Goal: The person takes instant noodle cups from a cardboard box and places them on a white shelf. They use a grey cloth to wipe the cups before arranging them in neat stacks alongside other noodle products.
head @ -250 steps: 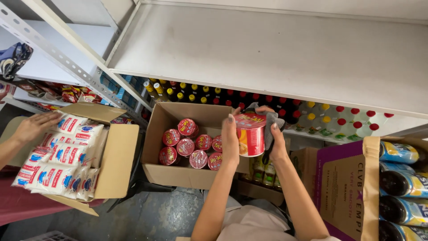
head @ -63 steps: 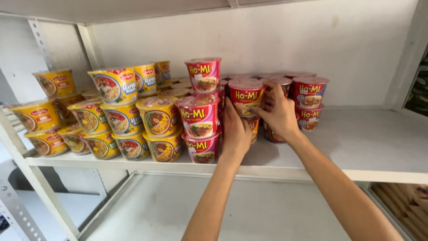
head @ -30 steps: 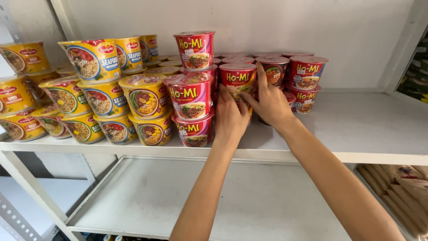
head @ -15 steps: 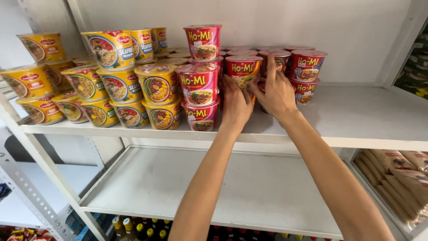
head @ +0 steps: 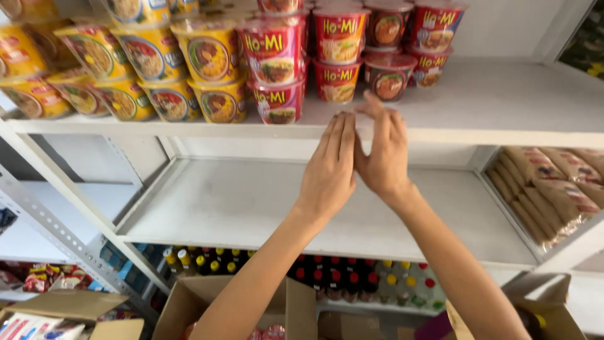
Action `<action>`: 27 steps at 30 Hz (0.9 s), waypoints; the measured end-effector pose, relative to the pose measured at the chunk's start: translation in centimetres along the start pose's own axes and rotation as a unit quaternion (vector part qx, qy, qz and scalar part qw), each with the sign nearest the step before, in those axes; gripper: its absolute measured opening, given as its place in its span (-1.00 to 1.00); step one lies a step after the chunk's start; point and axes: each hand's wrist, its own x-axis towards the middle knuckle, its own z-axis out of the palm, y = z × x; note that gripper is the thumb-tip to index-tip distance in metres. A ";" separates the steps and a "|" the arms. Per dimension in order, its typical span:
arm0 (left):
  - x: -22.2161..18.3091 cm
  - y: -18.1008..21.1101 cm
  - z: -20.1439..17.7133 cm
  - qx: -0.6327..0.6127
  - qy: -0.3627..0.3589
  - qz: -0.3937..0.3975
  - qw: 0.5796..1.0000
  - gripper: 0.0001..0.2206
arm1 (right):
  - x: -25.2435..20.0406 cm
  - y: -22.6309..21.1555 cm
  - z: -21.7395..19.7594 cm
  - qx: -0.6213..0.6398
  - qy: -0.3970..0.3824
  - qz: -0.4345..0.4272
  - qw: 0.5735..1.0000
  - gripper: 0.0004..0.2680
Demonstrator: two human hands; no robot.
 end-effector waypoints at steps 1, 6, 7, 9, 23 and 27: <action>-1.9 -0.7 0.5 -0.004 -0.005 -0.007 1.000 -0.28 | -1.4 -0.8 0.3 0.000 -0.008 0.006 1.000 -0.48; -11.1 -3.9 1.5 0.111 0.063 0.025 0.992 -0.44 | -9.0 -4.2 3.6 -0.027 -0.018 -0.041 0.999 -0.57; -12.5 -4.6 1.3 0.111 0.058 0.016 0.992 -0.44 | -10.5 -4.6 4.6 -0.022 -0.026 -0.037 0.999 -0.57; -15.7 -5.6 1.1 0.098 0.082 -0.016 0.992 -0.43 | -13.8 -5.6 6.4 -0.009 -0.040 0.007 0.999 -0.61; -41.0 -10.7 0.7 0.210 0.030 -0.319 0.924 -0.48 | -33.2 -12.7 14.5 0.162 -0.278 0.042 0.946 -0.66; -49.2 -12.7 1.5 0.215 -0.010 -0.408 0.887 -0.39 | -39.2 -14.2 16.7 0.221 -0.343 0.075 0.910 -0.66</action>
